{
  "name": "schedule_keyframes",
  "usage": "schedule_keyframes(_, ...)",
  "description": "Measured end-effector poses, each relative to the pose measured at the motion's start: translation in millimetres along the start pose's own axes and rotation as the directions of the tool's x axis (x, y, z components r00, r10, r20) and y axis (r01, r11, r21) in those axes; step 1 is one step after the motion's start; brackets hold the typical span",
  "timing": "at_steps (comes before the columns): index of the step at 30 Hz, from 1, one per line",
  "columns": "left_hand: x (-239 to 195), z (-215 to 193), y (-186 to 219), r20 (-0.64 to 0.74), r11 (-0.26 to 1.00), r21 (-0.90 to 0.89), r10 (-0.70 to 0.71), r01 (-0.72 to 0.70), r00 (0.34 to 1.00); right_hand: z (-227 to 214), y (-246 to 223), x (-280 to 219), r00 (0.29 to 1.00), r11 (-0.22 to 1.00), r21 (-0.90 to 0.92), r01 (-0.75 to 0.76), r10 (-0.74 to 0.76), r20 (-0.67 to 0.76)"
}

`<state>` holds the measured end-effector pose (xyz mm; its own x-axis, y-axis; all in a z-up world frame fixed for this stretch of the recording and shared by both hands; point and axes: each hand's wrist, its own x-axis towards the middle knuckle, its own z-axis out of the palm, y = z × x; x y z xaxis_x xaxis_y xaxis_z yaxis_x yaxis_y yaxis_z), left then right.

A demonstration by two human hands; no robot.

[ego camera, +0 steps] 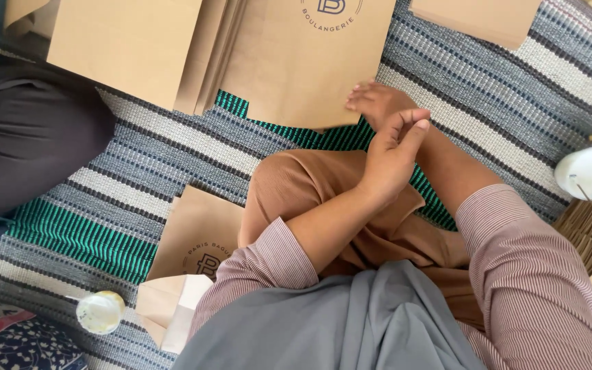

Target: The person sits on a striped rug and folds flat brown paper boxes into upright containers. They manipulate the cardboard flaps and crease the edges by hand to form the box structure, then place the finished items aside.

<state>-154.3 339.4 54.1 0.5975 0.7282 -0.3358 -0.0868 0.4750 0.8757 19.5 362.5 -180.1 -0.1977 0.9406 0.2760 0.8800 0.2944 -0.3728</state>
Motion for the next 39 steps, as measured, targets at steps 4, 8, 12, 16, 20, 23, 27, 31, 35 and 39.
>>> schedule_keyframes(4,-4.1,-1.9,0.5,0.053,0.979,0.095,0.174,-0.178,0.983,-69.1,-41.5,38.6,0.981,0.976,0.102,-0.193,0.195,-0.013)
schedule_keyframes(8,0.7,-11.0,2.8,0.218,0.852,0.252,0.411,-0.458,0.885,-146.9,-83.1,57.1,0.888,0.874,0.411,-0.258,0.382,-0.255)
schedule_keyframes(12,9.8,-13.2,-7.3,0.169,0.839,0.240,0.459,-0.488,0.872,-207.0,-111.9,17.0,0.796,0.825,0.521,-0.216,0.459,-0.396)
schedule_keyframes(16,42.4,-24.2,-44.7,-0.137,0.874,-0.137,0.450,-0.466,0.883,-242.8,-144.9,-61.4,0.735,0.813,0.532,-0.237,0.508,-0.449)
schedule_keyframes(20,23.1,-34.5,-11.2,-0.293,0.925,0.152,0.378,-0.347,0.878,-278.5,-190.2,-126.5,0.717,0.786,0.585,-0.201,0.525,-0.458)
schedule_keyframes(23,0.1,-31.8,5.2,0.220,0.630,0.433,0.620,-0.645,0.753,-297.1,-206.0,-160.2,0.581,0.728,0.651,-0.215,0.631,-0.514)
schedule_keyframes(27,-22.6,-13.9,10.9,0.577,0.540,0.249,0.584,-0.804,0.571,-329.3,-214.8,-172.8,0.340,0.744,0.664,-0.073,0.645,-0.684)
schedule_keyframes(31,-51.7,8.5,-15.5,0.495,0.639,0.227,0.574,-0.735,0.653,-312.1,-236.7,-166.6,0.292,0.939,0.339,-0.055,0.340,-0.894)
schedule_keyframes(35,-59.9,27.1,-50.7,0.520,0.688,0.168,0.547,-0.706,0.656,-266.1,-285.6,-140.0,0.370,0.838,0.376,-0.395,0.520,-0.769)
schedule_keyframes(39,-71.7,40.6,-69.7,0.622,0.798,-0.127,0.527,-0.589,0.579,-212.5,-303.3,-128.0,0.426,0.703,0.680,-0.208,0.691,-0.584)
